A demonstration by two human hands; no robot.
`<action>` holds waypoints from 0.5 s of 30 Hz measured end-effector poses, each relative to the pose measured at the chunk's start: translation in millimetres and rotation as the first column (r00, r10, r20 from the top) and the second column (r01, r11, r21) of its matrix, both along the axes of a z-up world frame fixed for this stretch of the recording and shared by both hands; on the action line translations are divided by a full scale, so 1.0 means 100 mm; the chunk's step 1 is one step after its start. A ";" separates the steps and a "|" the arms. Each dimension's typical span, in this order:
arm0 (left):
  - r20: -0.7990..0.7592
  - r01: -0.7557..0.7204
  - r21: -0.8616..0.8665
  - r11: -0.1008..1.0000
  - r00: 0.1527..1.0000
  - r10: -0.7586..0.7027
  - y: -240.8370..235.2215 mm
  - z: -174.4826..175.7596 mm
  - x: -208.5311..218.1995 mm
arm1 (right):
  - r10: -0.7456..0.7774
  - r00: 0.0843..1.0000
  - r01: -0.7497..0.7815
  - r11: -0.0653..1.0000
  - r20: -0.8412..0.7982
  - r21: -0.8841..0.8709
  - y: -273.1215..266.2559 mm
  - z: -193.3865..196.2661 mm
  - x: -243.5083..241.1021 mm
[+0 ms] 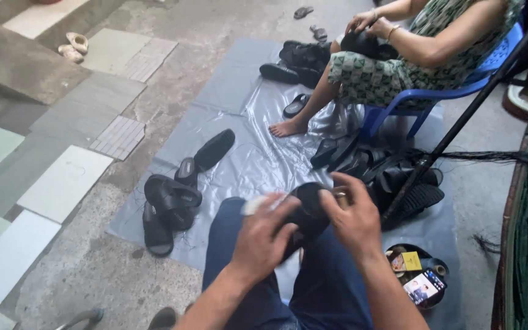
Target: The person sits on the floor and sews a black sandal using a needle and thread. They hold the sandal on their lap, repeatedly pushing the needle through the sole and pulling the thread to stitch it. Another person is visible in the background, also working on footwear.
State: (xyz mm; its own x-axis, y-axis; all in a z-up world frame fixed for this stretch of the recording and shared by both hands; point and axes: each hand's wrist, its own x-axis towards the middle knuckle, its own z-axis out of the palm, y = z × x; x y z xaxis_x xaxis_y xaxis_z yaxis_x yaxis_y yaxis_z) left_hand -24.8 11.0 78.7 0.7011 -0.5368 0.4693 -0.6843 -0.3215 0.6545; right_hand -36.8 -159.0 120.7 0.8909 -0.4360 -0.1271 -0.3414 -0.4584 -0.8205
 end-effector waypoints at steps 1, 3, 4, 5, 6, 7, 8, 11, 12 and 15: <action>0.019 -0.211 -0.144 0.967 0.976 0.216 0.00 0.05 -0.03 | -0.080 0.991 0.077 0.996 0.104 0.039 -0.02 0.03 -0.06; 0.013 -0.391 -0.287 0.874 0.911 0.412 0.02 0.03 -0.15 | -0.171 0.963 0.155 0.984 0.208 0.092 0.01 0.16 -0.23; -0.263 -0.514 -0.254 0.820 0.852 0.453 0.05 -0.05 -0.21 | -0.182 0.969 0.147 0.968 0.166 0.204 0.06 0.24 -0.33; -0.518 -0.624 -0.180 0.760 0.717 0.467 0.08 -0.13 -0.27 | -0.181 0.976 0.135 0.940 0.122 0.313 0.12 0.34 -0.41; -0.513 -0.623 -0.179 0.762 0.720 0.468 0.07 -0.17 -0.30 | -0.183 0.975 0.135 0.938 0.125 0.318 0.12 0.12 -0.44; -0.694 -0.547 -0.117 0.829 0.642 0.325 0.08 -0.22 -0.35 | -0.141 0.947 0.043 0.947 0.288 0.320 0.14 -0.10 -0.48; -0.842 -0.455 -0.080 0.887 0.507 0.184 0.10 -0.27 -0.40 | -0.099 0.891 -0.047 0.951 0.443 0.307 0.16 -0.33 -0.52; -0.854 -0.423 -0.471 0.774 0.439 -0.280 0.11 -0.38 -0.50 | -0.206 0.890 0.008 0.899 0.407 0.439 0.43 -0.55 -0.68; -0.857 -0.431 -0.462 0.775 0.440 -0.266 0.13 -0.28 -0.55 | -0.202 0.893 0.000 0.894 0.403 0.448 0.50 -0.64 -0.74; -0.775 -0.374 -0.554 0.744 0.559 -0.296 0.14 -0.04 -0.59 | -0.243 0.895 0.003 0.842 0.374 0.540 0.66 -0.84 -0.83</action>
